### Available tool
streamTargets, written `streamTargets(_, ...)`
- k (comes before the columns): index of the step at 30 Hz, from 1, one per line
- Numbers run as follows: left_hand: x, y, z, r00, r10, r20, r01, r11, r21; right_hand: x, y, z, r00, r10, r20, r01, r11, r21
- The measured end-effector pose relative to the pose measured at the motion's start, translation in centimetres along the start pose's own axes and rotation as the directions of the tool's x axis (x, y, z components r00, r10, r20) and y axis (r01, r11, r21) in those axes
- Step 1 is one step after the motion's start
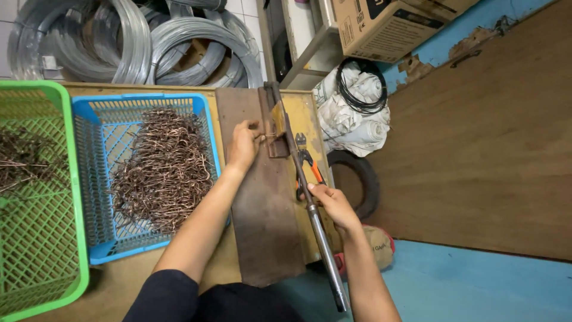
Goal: The person is manually processing small metal clips by placing them into a guide and using a large manual cutter.
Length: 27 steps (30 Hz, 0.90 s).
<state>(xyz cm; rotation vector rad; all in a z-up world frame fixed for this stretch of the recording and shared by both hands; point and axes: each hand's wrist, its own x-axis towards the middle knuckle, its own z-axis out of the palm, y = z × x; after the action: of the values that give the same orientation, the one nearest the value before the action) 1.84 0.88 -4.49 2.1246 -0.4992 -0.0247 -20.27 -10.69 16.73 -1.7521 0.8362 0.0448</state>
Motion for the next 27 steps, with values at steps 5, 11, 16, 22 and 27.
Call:
streamTargets(5, 0.7, -2.6, 3.1, 1.0, 0.03, -0.01, -0.029, 0.996, 0.089, -0.2, 0.6, 0.3, 1.0, 0.002, 0.008, -0.002, 1.0, -0.027)
streamTargets(11, 1.3, -1.7, 3.0, 0.992, 0.129, 0.001, -0.128, 0.984, 0.122, 0.3, 1.8, 0.8, 1.0, -0.012, 0.021, 0.013, 0.999, -0.04)
streamTargets(16, 2.3, -2.6, 4.3, 0.981, 0.194, 0.027, -0.196, 0.97, 0.142, -0.8, 0.1, 1.5, 0.999, -0.045, 0.024, 0.045, 0.999, -0.012)
streamTargets(22, 1.6, -0.4, 2.5, 0.976, 0.22, 0.009, -0.218, 0.961, 0.17, 1.4, 4.2, 2.0, 0.993, -0.11, 0.052, 0.113, 0.991, -0.071)
streamTargets(27, 1.5, -1.0, 3.4, 0.971, 0.24, -0.01, -0.237, 0.965, 0.113, 3.3, 10.4, 1.7, 0.988, 0.121, 0.094, -0.132, 0.984, 0.116)
